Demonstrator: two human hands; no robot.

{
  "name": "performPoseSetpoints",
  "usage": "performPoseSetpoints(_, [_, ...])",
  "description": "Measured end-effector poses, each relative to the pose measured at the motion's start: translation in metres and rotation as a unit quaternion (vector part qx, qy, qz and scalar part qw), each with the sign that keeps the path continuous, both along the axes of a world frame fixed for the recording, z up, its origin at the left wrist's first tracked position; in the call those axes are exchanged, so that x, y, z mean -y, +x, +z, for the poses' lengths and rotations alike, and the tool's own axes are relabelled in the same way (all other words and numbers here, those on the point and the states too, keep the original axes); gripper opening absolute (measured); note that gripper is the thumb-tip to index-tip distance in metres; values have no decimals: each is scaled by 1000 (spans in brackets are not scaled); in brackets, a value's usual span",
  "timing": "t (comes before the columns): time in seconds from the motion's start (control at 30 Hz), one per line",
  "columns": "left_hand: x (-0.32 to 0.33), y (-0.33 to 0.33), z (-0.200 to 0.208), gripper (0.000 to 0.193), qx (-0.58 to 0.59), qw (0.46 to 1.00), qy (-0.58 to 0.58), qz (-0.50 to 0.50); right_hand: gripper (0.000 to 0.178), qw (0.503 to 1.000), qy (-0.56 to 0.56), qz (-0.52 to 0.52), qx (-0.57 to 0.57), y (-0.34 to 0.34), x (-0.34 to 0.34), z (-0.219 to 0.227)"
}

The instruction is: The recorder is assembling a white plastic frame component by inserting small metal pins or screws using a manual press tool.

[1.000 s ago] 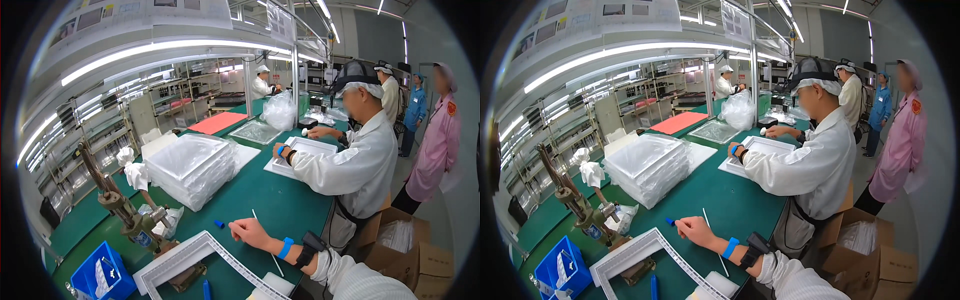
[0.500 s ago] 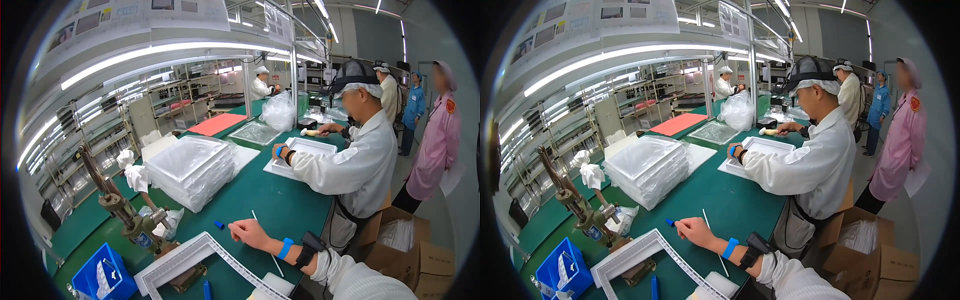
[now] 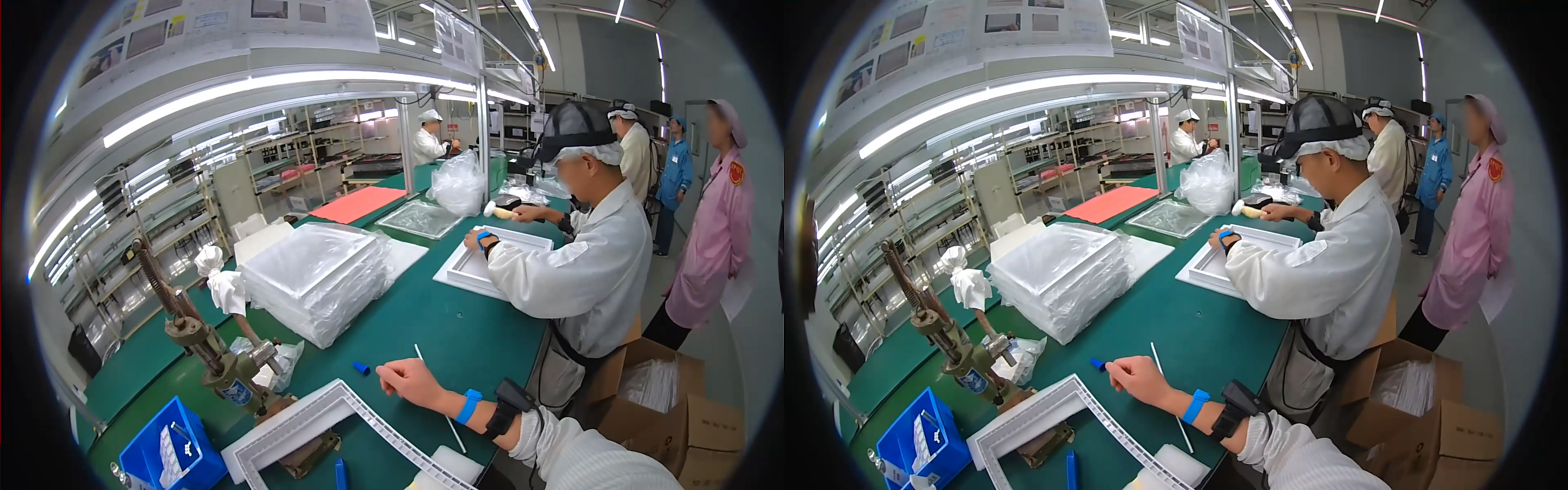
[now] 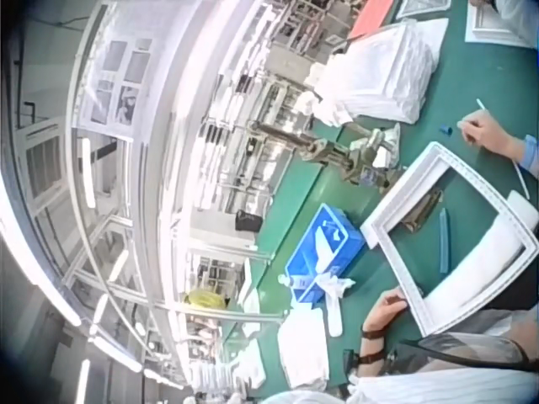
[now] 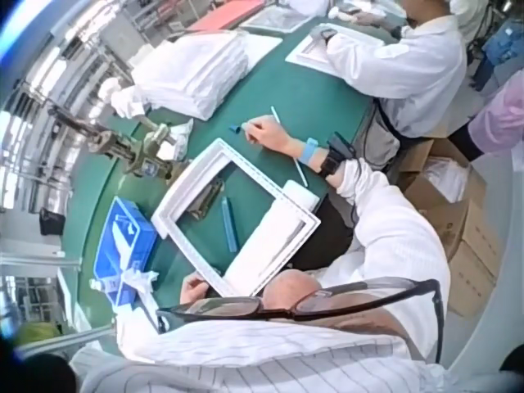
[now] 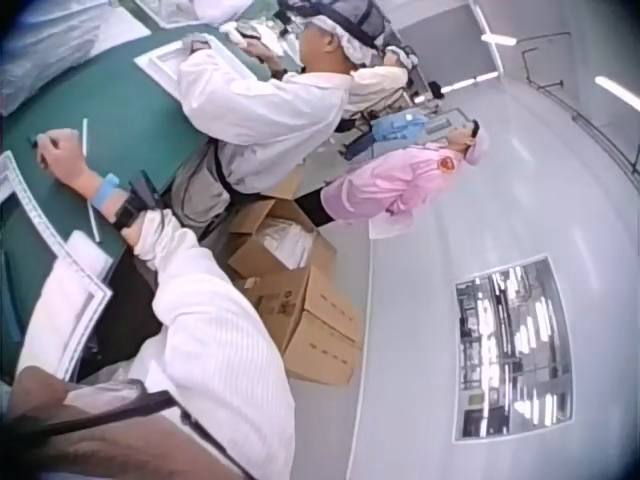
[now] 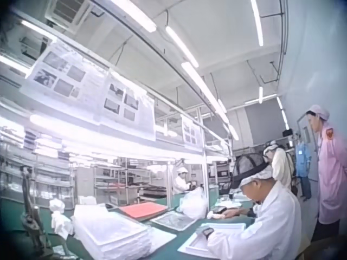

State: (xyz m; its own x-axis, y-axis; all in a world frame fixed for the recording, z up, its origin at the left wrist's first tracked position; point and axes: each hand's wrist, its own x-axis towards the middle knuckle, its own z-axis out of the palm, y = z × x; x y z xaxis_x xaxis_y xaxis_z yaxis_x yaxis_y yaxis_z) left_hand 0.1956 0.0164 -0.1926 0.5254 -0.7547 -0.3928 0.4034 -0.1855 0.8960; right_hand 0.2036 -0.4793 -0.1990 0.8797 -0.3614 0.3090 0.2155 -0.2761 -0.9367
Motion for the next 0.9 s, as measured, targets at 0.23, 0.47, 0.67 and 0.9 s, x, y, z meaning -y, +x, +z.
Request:
performPoseSetpoints(0.23, [5,-5,7,20,-2,1000,-3,1,39,1000,14,-3,-23,-3,-3,7])
performPoseSetpoints(0.47, [-3,2,4,18,-1,997,74,-5,39,1000,-2,3,-6,-3,-2,4])
performPoseSetpoints(0.67, [-5,4,-3,24,8,1000,10,-23,39,1000,15,4,6,0,0,0])
performPoseSetpoints(0.9, [-6,3,-9,20,0,999,-32,-27,38,1000,6,0,-7,-2,1,1])
